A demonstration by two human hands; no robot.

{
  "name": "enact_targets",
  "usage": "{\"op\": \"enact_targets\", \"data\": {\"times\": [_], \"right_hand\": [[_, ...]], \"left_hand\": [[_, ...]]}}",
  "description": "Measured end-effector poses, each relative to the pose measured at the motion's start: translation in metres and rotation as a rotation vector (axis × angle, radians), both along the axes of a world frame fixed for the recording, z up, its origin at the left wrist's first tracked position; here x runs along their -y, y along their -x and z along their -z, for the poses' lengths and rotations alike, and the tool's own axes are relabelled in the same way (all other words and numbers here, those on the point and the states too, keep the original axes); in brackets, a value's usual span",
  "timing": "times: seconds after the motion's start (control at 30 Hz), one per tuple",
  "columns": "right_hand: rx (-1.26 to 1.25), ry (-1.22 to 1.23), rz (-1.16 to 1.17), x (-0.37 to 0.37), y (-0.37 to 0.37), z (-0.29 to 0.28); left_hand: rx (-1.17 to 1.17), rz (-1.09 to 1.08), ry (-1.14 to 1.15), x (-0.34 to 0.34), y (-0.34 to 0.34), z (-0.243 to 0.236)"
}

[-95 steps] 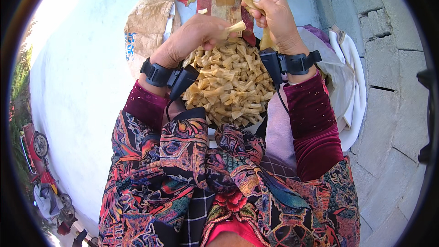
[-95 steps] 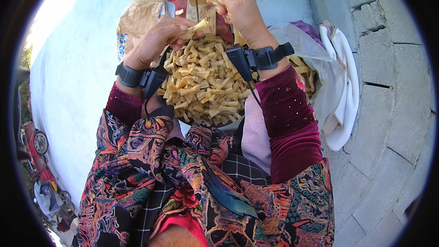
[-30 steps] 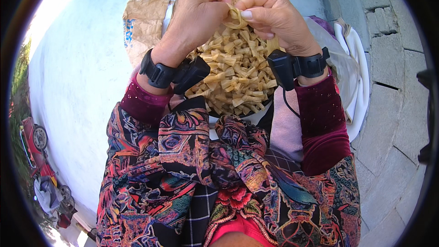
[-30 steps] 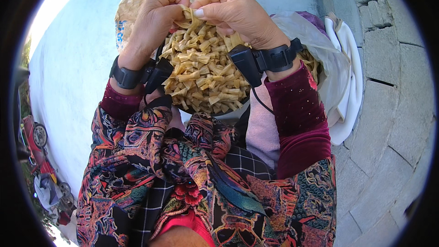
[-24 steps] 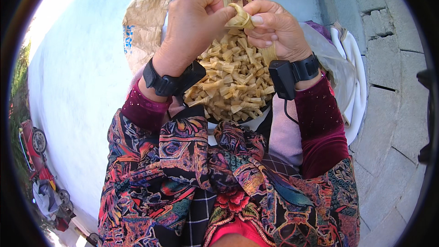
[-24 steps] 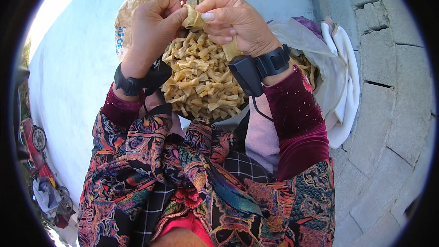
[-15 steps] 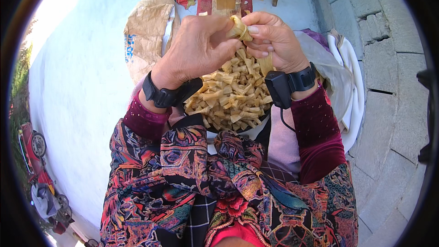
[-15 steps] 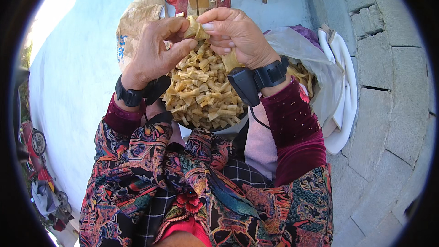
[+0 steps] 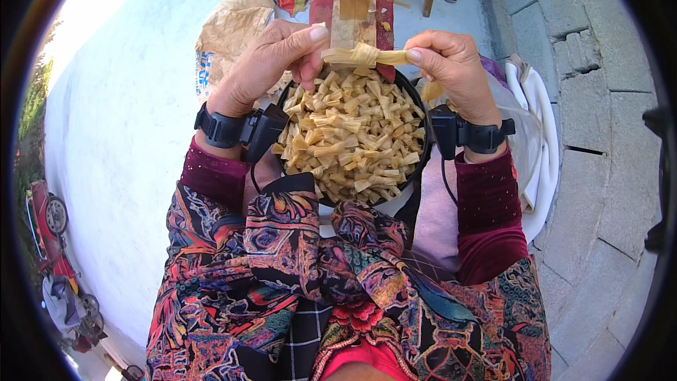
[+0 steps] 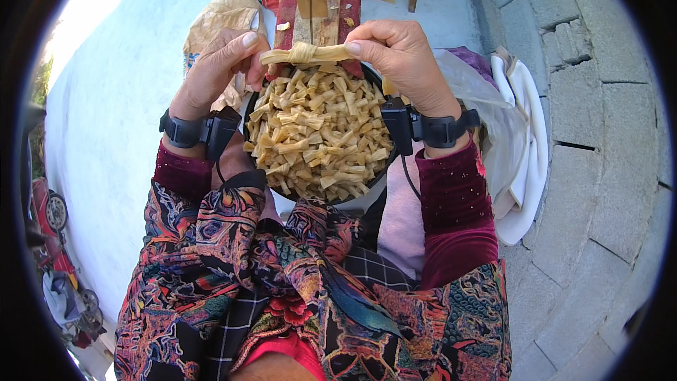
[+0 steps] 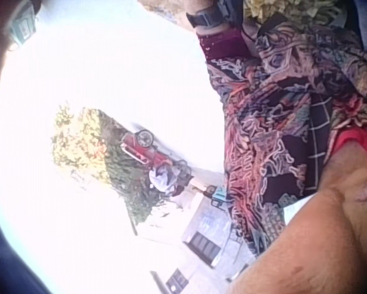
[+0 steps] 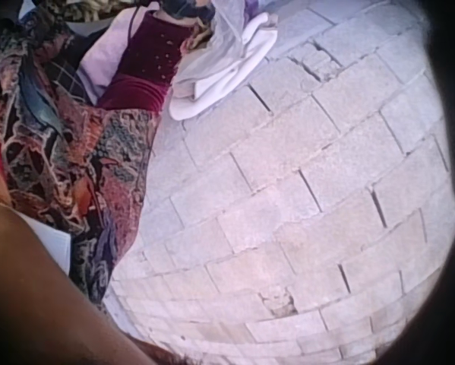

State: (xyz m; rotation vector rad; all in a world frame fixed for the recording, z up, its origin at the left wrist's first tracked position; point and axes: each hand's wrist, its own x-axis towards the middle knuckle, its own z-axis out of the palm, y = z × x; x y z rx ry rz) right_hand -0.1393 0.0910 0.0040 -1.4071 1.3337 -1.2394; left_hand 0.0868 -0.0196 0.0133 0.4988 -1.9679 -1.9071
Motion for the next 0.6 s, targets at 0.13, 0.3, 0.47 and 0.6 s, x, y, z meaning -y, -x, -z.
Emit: {"op": "enact_targets", "data": {"times": [0.13,0.3,0.47,0.6], "right_hand": [[-0.078,-0.004,-0.024,0.006,-0.013,0.009],[-0.229,-0.050,-0.093,0.009,-0.012,0.009],[-0.313,0.018,0.125,0.027,-0.011,0.015],[-0.323,0.183,0.346,0.057,-0.019,0.033]], "left_hand": [[0.185,-0.095,0.624,-0.008,0.006,0.002],[0.289,0.073,0.693,-0.013,0.013,0.008],[0.354,-0.153,0.825,0.006,0.020,0.020],[0.328,-0.455,0.845,0.023,0.036,0.041]]}}
